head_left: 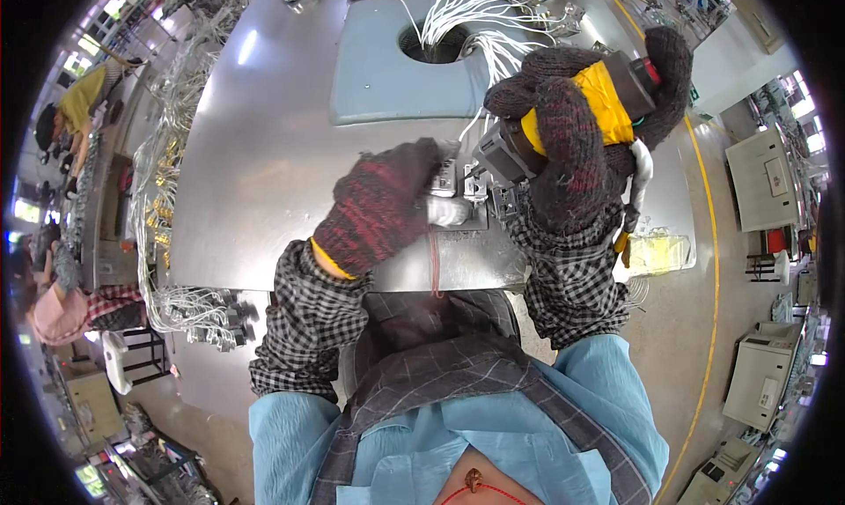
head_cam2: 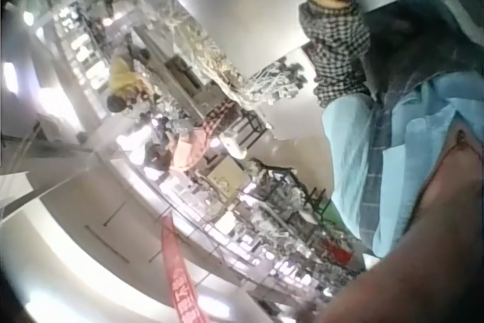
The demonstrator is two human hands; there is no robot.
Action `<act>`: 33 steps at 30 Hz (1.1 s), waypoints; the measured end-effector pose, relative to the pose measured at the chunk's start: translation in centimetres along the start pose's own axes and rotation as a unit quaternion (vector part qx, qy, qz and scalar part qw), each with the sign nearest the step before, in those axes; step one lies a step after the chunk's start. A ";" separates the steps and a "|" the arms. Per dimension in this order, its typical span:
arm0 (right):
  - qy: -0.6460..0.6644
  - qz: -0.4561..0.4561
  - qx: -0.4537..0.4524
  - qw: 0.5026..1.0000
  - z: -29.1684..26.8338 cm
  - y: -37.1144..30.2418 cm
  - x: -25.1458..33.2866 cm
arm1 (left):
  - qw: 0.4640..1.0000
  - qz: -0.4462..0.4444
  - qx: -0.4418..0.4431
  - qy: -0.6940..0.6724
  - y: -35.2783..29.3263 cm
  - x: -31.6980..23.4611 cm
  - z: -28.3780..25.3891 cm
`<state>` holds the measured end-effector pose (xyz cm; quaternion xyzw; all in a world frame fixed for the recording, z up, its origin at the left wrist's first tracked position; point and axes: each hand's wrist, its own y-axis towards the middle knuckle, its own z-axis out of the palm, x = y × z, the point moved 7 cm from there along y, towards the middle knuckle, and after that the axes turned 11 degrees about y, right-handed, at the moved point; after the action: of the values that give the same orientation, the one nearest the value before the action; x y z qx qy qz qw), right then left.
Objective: Assemble wire harnesses onto a metal base using an electric power tool.
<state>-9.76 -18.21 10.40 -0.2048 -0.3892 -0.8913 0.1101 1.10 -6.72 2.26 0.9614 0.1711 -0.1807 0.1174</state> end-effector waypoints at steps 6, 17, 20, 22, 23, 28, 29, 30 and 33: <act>-0.051 0.005 0.023 0.998 -0.1 -0.6 -1.5 | 1.000 0.011 0.003 0.017 0.7 0.3 0.5; -0.084 0.020 0.050 0.995 0.5 -1.4 -3.2 | 0.957 -0.061 0.008 -0.284 -0.5 2.3 2.0; -0.087 0.024 0.050 0.995 0.6 -1.6 -3.1 | 0.960 -0.079 0.042 -0.265 -0.6 2.1 1.9; -0.094 0.030 0.048 0.994 0.6 -1.6 -3.0 | 0.958 -0.078 0.036 -0.274 -0.5 2.1 2.0; -0.097 0.034 0.045 0.994 0.5 -1.4 -3.1 | 0.955 -0.078 0.034 -0.284 -0.3 2.1 2.0; -0.124 0.050 -0.050 0.990 -0.3 0.6 0.0 | 0.990 0.050 -0.102 -0.078 -1.3 -0.6 0.4; -0.074 0.050 -0.046 0.995 -3.2 1.5 0.3 | 0.986 0.093 -0.117 -0.068 -1.5 -1.5 0.0; -0.092 0.016 -0.064 0.994 -4.5 2.9 1.7 | 0.995 0.093 -0.040 -0.026 -1.0 -1.7 0.8; 0.218 0.022 0.026 0.975 -9.8 5.6 4.2 | 0.965 0.119 -0.104 -0.211 1.4 -0.7 0.1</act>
<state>-14.31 -29.41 9.91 -0.0110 -0.3742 -0.9015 0.2170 0.98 -8.21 2.69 0.8972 0.0449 -0.3457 0.2711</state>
